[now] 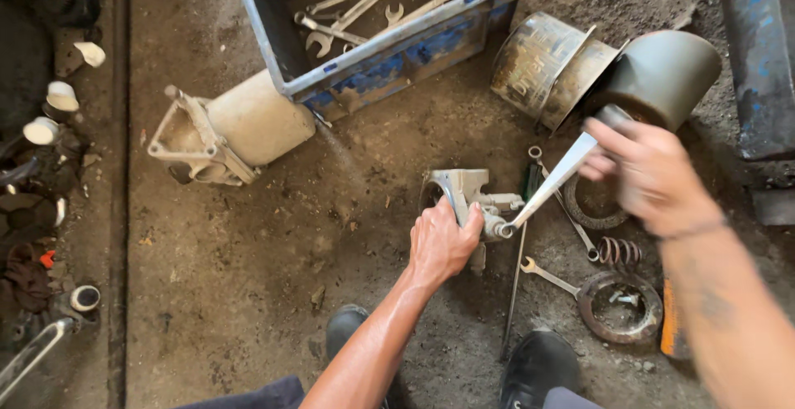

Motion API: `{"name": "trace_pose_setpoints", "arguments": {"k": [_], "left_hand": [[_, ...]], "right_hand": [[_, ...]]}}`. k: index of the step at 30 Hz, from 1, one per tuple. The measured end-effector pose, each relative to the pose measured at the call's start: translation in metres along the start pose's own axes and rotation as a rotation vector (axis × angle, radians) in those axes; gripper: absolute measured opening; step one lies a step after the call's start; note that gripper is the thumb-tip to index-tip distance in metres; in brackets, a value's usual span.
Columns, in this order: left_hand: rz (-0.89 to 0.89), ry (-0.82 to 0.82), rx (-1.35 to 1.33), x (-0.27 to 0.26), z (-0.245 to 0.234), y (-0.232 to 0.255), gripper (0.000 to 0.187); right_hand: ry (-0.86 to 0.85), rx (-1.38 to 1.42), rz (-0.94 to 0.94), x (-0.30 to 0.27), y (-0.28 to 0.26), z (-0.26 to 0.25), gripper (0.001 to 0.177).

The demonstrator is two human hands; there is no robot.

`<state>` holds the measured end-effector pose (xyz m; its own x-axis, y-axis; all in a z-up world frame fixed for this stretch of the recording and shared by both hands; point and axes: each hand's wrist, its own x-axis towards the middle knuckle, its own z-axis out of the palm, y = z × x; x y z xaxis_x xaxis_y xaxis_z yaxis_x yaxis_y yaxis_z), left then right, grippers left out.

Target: The person sits on the floor and works on a mechanical housing, using a screwdriver to remove a screw and a wrench to loosen a bolt. They manipulate the housing and a cylindrical metal part, eventually placing the housing into a blue crate.

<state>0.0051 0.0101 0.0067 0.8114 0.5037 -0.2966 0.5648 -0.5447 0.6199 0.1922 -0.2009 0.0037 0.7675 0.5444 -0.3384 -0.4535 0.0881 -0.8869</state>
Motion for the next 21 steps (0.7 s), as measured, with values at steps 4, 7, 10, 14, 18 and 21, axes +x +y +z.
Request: {"name": "trace_pose_setpoints", "arguments": {"k": [4, 7, 10, 14, 18, 21], "left_hand": [[-0.016, -0.014, -0.02, -0.002, -0.005, 0.007, 0.052], [-0.042, -0.014, 0.0, -0.005, -0.009, 0.011, 0.052], [-0.01, -0.018, -0.025, -0.002, -0.011, 0.008, 0.051], [0.013, -0.018, -0.023, 0.001, -0.006, 0.003, 0.051], [-0.015, -0.025, -0.009, 0.003, -0.002, 0.003, 0.05], [-0.001, -0.018, -0.019, 0.0, -0.004, 0.001, 0.049]], "right_hand": [[-0.048, -0.646, -0.192, 0.005, -0.028, 0.129, 0.017], [-0.714, -1.391, -0.717, -0.056, -0.015, 0.179, 0.013], [-0.959, -1.337, -0.232, -0.143, 0.002, 0.148, 0.037], [-0.655, -1.45, 0.853, -0.132, 0.012, 0.066, 0.027], [-0.366, -1.005, 0.071, -0.052, -0.002, 0.032, 0.029], [-0.485, -0.671, 0.022, -0.039, -0.008, 0.081, 0.07]]}}
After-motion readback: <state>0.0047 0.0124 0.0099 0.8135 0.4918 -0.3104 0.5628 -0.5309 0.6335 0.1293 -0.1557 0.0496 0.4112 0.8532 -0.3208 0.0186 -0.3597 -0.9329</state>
